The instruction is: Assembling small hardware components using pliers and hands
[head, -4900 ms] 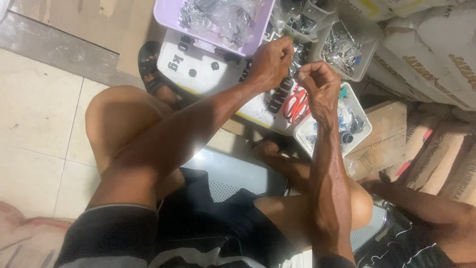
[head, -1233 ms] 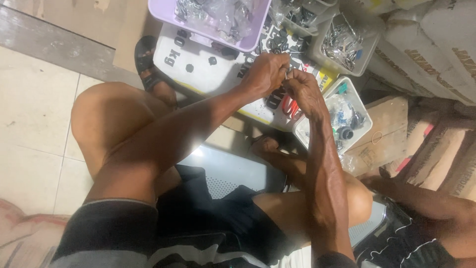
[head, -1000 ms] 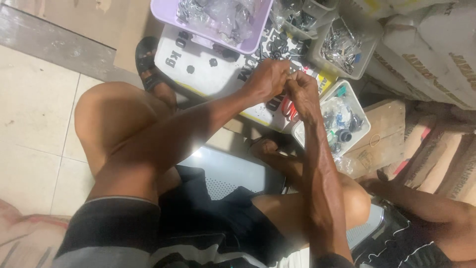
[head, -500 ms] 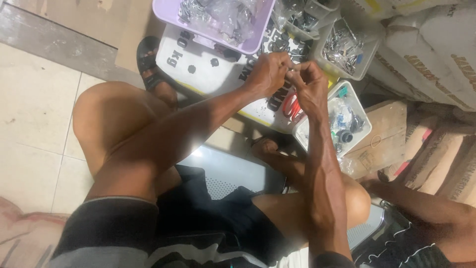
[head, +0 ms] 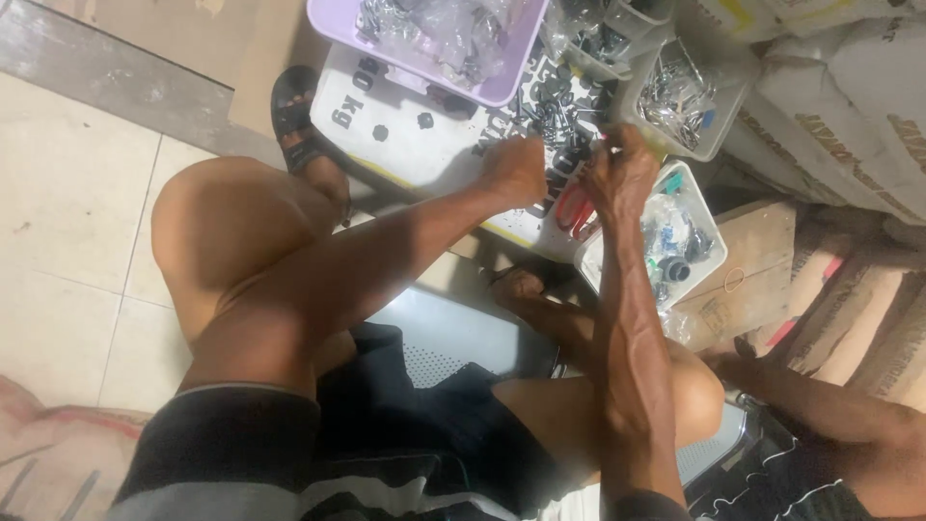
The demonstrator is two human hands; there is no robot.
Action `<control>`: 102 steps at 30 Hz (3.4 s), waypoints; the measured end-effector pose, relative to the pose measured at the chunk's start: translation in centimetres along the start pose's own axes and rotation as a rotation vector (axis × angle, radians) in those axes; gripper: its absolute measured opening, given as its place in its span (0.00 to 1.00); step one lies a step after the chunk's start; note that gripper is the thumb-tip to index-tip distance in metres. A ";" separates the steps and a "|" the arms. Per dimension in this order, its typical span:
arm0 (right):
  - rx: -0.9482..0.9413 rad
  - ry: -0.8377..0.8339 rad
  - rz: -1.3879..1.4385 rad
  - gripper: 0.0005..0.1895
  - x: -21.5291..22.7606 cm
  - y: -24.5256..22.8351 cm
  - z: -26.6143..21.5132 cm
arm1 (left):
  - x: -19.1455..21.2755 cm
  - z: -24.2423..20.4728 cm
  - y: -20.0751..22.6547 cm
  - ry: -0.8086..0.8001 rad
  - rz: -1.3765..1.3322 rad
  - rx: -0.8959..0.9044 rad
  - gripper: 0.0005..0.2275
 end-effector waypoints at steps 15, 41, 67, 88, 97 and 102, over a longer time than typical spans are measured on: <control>-0.183 -0.150 -0.319 0.21 -3.7 4.0 -1.5 | 2.2 -4.7 2.7 -0.123 -0.023 -0.044 0.13; -0.172 -0.222 -0.302 0.03 -3.3 4.8 -0.8 | 1.0 -11.8 8.6 -0.272 0.140 -0.221 0.06; -0.024 -0.440 0.489 0.09 5.1 -10.0 1.0 | 8.1 -5.4 6.0 0.385 -1.011 -0.054 0.03; -0.625 -0.386 0.704 0.08 2.8 -9.8 -0.5 | 5.9 -3.6 5.9 0.337 -0.893 -0.534 0.13; -0.087 -0.476 0.732 0.32 7.3 -11.1 2.1 | 10.3 -3.9 8.6 0.538 -0.708 -0.595 0.09; 0.036 -0.210 0.688 0.12 7.2 -10.9 2.1 | 9.4 -2.9 9.0 0.406 -0.663 -0.645 0.06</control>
Point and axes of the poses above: each hand's wrist, its own z-axis towards the middle knuckle, its own x-axis out of the back of the hand, y = z × x, the point moved 7 cm from there along z, towards the middle knuckle, and after that the axes turned 6 degrees about -z, right-handed, at the moved point
